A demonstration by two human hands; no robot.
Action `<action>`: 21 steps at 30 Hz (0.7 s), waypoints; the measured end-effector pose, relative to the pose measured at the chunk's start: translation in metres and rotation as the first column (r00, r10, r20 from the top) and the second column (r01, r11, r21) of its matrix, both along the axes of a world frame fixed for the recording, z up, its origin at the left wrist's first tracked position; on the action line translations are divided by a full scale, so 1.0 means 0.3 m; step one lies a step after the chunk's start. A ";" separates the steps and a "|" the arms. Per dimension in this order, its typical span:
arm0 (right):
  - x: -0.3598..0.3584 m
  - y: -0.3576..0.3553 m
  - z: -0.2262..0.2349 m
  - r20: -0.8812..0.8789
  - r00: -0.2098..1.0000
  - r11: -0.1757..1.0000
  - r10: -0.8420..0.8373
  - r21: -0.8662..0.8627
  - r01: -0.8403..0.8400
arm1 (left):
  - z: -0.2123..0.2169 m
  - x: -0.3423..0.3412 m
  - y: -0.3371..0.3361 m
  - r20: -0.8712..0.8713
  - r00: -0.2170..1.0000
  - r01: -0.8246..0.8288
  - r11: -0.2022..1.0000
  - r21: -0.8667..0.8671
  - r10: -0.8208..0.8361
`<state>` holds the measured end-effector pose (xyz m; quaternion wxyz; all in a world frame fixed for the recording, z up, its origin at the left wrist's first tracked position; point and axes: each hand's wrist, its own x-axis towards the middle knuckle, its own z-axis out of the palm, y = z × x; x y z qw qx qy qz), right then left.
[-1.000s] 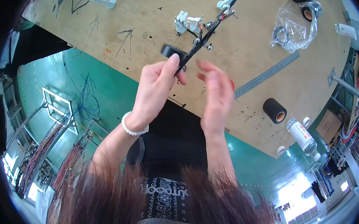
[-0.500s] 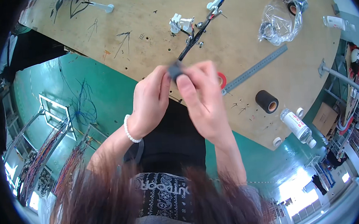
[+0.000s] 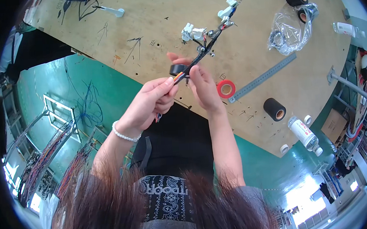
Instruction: Assemble wire harnesses by wrapping wire bundles with electrical tape and attaching connectors.
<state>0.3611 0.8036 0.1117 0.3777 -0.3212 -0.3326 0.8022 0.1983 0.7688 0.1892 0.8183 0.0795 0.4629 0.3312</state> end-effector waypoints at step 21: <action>-0.110 -0.025 0.274 0.639 0.699 0.897 -0.321 -0.031 0.441 | -0.006 0.014 -0.034 -0.675 0.737 0.351 0.869 0.348 -0.027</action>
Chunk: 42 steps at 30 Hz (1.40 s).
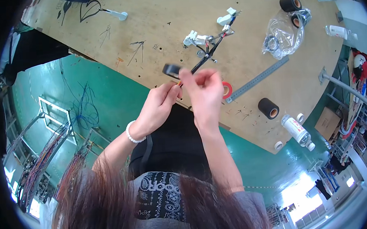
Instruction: Assemble wire harnesses by wrapping wire bundles with electrical tape and attaching connectors.
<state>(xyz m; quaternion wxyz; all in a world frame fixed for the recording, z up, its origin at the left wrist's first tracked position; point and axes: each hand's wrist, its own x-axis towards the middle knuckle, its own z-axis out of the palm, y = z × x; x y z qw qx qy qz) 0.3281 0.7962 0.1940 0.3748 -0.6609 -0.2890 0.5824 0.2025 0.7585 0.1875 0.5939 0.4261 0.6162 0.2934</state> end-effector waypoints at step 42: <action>0.073 -0.117 -0.077 0.104 0.917 0.903 0.384 0.166 -0.397 | -0.099 -0.083 0.051 0.134 0.991 0.003 0.998 -0.057 0.005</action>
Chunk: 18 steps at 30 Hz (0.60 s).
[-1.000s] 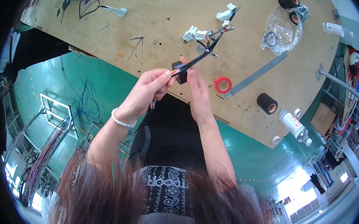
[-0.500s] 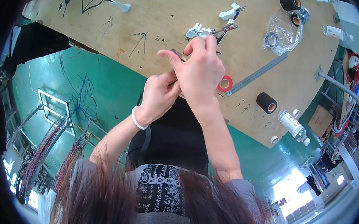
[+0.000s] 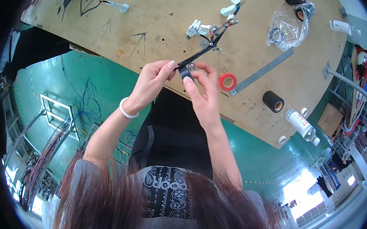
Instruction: Assemble wire harnesses by wrapping wire bundles with electrical tape and attaching connectors.
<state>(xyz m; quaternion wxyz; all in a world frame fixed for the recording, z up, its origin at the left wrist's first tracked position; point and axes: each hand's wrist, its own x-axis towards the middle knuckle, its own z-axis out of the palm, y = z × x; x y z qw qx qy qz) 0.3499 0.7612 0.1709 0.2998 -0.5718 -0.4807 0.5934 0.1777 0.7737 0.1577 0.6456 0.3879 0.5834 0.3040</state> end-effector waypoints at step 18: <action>-0.056 -0.223 -0.037 -0.161 0.963 0.968 -0.216 -0.165 0.189 | -0.001 0.056 -0.144 0.195 0.976 -0.084 0.992 -0.093 0.101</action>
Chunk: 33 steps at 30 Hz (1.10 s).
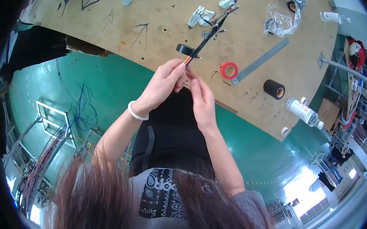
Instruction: Assemble wire harnesses by wrapping wire bundles with electrical tape and attaching connectors.
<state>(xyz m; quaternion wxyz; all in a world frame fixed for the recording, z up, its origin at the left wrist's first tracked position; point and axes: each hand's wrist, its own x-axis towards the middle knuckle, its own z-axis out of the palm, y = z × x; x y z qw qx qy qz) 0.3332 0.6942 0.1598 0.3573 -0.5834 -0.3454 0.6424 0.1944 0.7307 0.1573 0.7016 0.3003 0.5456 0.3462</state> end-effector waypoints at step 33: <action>-0.262 -0.563 -0.231 -0.203 0.971 0.984 -0.123 0.103 0.146 | -0.179 -0.259 -1.605 -0.189 0.980 -0.001 0.953 -0.304 -0.059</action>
